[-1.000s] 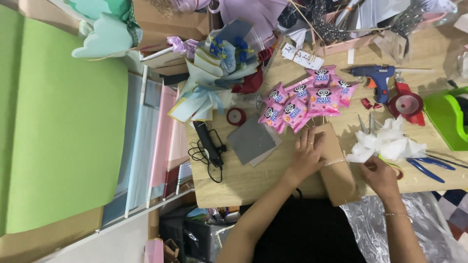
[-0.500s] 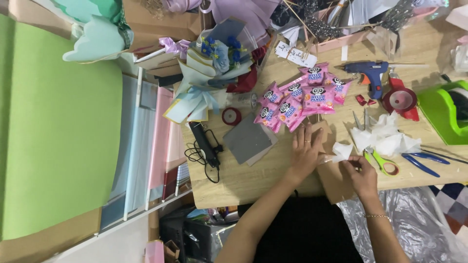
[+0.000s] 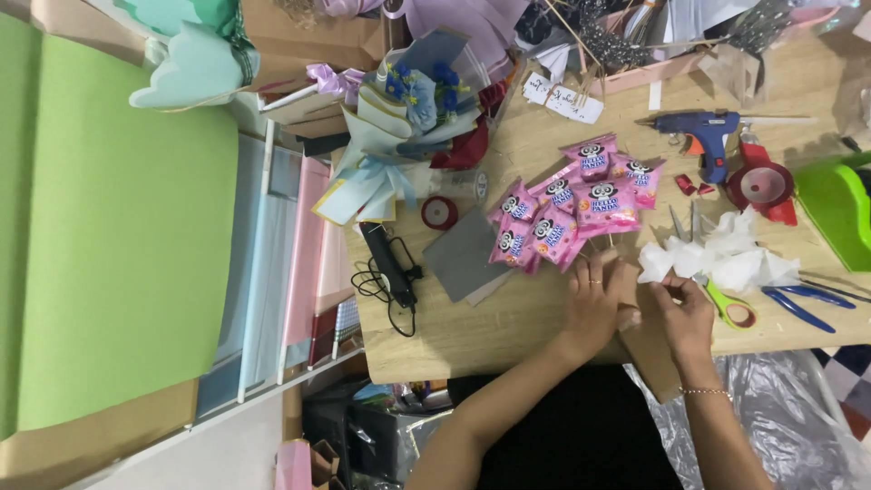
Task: Assembling a snack bouquet by taping individual snack packets to wooden sticks and then gathering and wrapping them.
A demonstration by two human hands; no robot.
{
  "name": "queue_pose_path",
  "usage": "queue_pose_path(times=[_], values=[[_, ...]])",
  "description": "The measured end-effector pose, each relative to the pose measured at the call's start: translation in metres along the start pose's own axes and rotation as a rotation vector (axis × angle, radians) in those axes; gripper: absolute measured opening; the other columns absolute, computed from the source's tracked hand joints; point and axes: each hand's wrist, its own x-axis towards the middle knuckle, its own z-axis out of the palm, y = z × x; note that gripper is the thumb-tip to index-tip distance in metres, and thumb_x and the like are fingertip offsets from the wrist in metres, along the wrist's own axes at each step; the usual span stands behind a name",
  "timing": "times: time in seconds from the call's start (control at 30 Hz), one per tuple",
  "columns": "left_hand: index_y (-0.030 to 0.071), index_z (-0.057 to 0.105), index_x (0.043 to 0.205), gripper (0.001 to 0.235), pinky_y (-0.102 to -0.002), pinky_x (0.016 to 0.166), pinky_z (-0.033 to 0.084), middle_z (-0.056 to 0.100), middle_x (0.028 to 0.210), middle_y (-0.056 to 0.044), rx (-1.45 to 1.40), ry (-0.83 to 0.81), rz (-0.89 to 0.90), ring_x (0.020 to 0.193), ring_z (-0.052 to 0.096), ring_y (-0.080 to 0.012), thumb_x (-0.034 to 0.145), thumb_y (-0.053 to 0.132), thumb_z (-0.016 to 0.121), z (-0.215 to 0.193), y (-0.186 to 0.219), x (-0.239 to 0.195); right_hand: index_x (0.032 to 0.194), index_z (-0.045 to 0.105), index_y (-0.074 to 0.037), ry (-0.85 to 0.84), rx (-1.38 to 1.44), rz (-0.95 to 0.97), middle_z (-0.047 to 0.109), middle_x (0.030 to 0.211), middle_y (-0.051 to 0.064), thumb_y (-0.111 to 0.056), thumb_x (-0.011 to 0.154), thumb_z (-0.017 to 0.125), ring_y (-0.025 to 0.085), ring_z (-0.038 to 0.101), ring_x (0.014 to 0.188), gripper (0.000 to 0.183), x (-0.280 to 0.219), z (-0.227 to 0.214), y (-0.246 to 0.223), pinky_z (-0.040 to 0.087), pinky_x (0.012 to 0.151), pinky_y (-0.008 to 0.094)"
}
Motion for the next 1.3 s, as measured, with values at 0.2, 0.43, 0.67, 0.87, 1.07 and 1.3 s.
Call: queue_pose_path(times=[0.2,0.43,0.67,0.87,1.07,1.3], values=[[0.013,0.047,0.15,0.097,-0.059,0.111,0.035,0.048,0.148,-0.029,-0.045,-0.02,0.08,0.137,0.046,-0.047,0.064,0.033,0.088,-0.002,-0.015,-0.014,0.108,0.073,-0.003,0.027,-0.078,-0.031,0.072,0.096,0.019,-0.021,0.099,0.084,0.026,0.068,0.089,0.023,0.003,0.032,-0.025,0.054,0.076,0.039],[0.0,0.038,0.156,0.106,-0.06,0.114,0.033,0.044,0.149,-0.027,-0.109,0.102,0.134,0.141,0.042,-0.0456,0.061,0.018,0.081,-0.017,-0.021,-0.01,0.097,0.077,-0.015,0.071,-0.504,-0.068,0.074,0.087,0.013,-0.041,0.095,0.083,0.039,0.073,0.09,0.027,0.031,0.057,0.001,0.056,0.079,0.047],[0.003,0.047,0.152,0.078,-0.051,0.108,0.039,0.051,0.149,-0.017,-0.104,0.227,0.253,0.133,0.051,-0.0366,0.076,0.009,0.059,-0.015,-0.026,0.0,0.1,0.075,-0.017,-0.079,-0.589,-0.071,0.075,0.089,0.013,-0.042,0.096,0.076,0.041,0.072,0.095,0.025,0.043,0.046,-0.007,0.055,0.085,0.051],[0.01,0.047,0.153,0.074,-0.05,0.114,0.039,0.051,0.153,-0.009,-0.065,0.115,0.224,0.141,0.047,-0.0313,0.08,0.012,0.058,0.008,-0.027,0.002,0.101,0.073,-0.019,-0.101,-0.569,-0.089,0.074,0.087,0.011,-0.032,0.093,0.078,0.041,0.072,0.093,0.016,0.055,0.044,0.02,0.055,0.083,0.052],[0.013,0.058,0.142,0.057,-0.049,0.114,0.042,0.06,0.143,-0.006,-0.014,0.218,0.273,0.135,0.055,-0.0287,0.085,0.014,0.058,0.014,-0.031,0.018,0.102,0.071,-0.017,-0.099,-0.526,-0.116,0.074,0.086,0.012,-0.025,0.094,0.077,0.041,0.072,0.09,0.013,0.052,0.042,0.019,0.055,0.08,0.051],[0.012,0.065,0.132,0.045,-0.05,0.115,0.042,0.065,0.135,-0.006,0.048,0.252,0.336,0.133,0.057,-0.0279,0.087,0.014,0.057,0.007,-0.033,0.023,0.106,0.071,-0.012,-0.174,-0.469,-0.175,0.074,0.089,0.016,-0.015,0.089,0.079,0.041,0.072,0.091,0.019,0.03,0.035,-0.015,0.055,0.082,0.051]])
